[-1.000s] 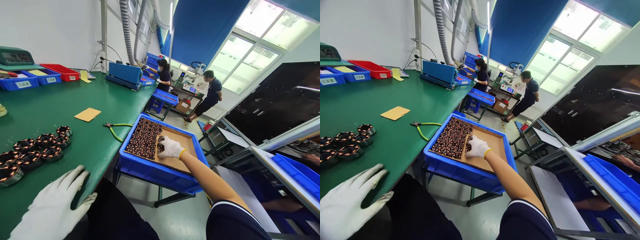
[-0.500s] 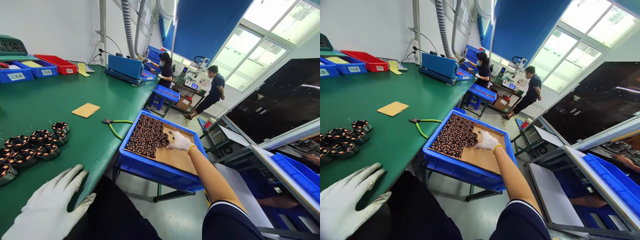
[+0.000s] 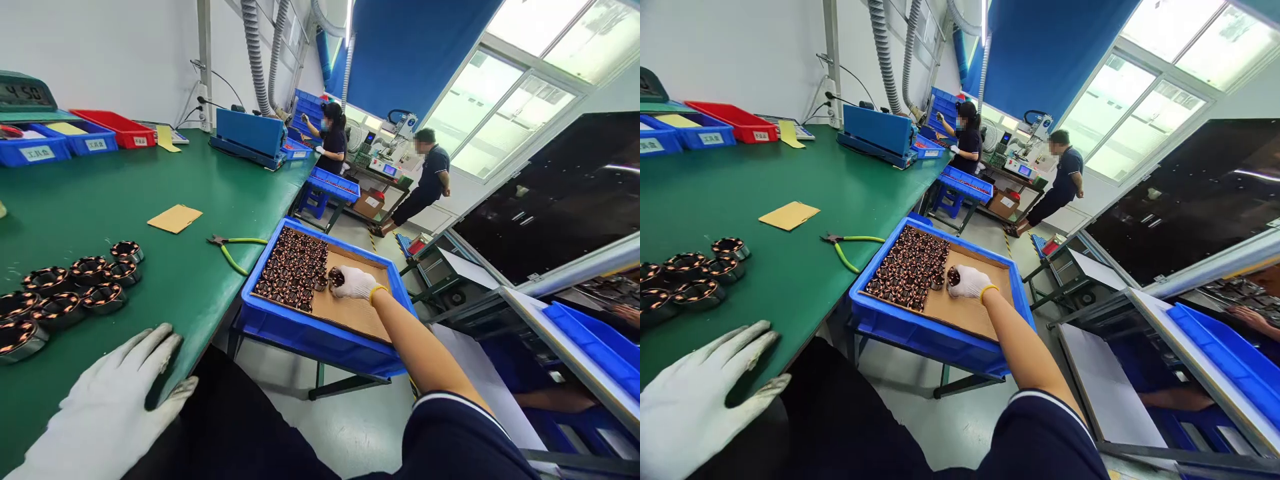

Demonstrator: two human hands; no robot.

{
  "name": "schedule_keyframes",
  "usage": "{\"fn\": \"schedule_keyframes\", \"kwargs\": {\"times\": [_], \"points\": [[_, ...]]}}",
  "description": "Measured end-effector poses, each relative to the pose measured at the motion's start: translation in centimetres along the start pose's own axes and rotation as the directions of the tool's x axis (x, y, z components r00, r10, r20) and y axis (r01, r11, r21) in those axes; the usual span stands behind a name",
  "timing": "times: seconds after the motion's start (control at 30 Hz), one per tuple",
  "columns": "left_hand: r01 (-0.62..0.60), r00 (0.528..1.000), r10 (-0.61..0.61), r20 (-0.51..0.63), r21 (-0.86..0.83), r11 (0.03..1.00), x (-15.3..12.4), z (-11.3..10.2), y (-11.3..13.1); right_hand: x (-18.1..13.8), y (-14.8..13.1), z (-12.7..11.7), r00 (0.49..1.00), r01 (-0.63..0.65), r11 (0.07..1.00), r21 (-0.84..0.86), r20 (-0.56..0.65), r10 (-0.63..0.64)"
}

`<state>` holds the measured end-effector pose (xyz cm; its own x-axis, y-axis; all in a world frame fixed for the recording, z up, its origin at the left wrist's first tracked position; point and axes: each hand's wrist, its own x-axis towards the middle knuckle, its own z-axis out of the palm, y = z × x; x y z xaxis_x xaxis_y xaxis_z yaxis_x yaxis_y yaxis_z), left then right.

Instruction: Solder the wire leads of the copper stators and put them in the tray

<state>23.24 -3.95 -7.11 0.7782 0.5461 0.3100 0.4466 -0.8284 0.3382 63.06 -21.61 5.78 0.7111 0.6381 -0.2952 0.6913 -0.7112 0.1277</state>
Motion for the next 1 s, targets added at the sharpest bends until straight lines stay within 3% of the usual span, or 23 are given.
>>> {"fn": "schedule_keyframes", "kwargs": {"times": [0.1, 0.2, 0.4, 0.53, 0.63, 0.73, 0.83, 0.93, 1.0], "points": [[-0.020, 0.999, 0.023, -0.025, 0.101, 0.995, 0.2, -0.4, 0.2, -2.5, 0.3, 0.4, 0.999, -0.004, 0.999, 0.038, 0.053, 0.002], [-0.003, 1.000, 0.002, 0.008, 0.098, 0.995, 0.4, -0.8, 0.5, -4.3, -1.2, 1.3, 0.983, 0.106, 0.986, 0.132, 0.136, -0.124], [0.020, 1.000, -0.020, 0.017, 0.053, 0.998, 1.1, -1.7, 1.2, -4.8, -5.5, 2.2, 0.999, 0.010, 0.996, 0.088, 0.038, -0.013], [0.006, 1.000, -0.006, -0.010, 0.018, 1.000, 1.0, -2.6, 2.4, -5.9, -5.3, 0.6, 0.999, 0.049, 0.999, 0.013, 0.001, -0.049], [0.005, 0.999, -0.004, 0.032, -0.008, 1.000, 1.2, -3.1, 3.0, -5.7, -7.2, -0.9, 0.978, 0.149, 0.988, 0.036, -0.150, -0.143], [0.029, 0.998, -0.027, 0.057, -0.033, 0.999, 1.3, -3.4, 3.2, -5.4, -13.6, -1.5, 0.900, 0.422, 0.893, 0.158, -0.193, -0.391], [0.033, 0.998, -0.030, 0.063, -0.044, 0.998, 0.9, -3.3, 3.3, -4.9, -22.8, -1.1, 0.752, 0.659, 0.717, 0.229, -0.211, -0.624], [0.026, 0.998, -0.024, 0.061, -0.045, 0.999, 0.8, -3.3, 3.3, -3.3, -31.0, -0.5, 0.658, 0.744, 0.657, 0.120, -0.308, -0.688], [0.023, 0.997, -0.020, 0.068, -0.042, 0.999, 0.9, -3.4, 3.3, -2.3, -34.7, -0.3, 0.616, 0.768, 0.638, 0.052, -0.334, -0.714]]}}
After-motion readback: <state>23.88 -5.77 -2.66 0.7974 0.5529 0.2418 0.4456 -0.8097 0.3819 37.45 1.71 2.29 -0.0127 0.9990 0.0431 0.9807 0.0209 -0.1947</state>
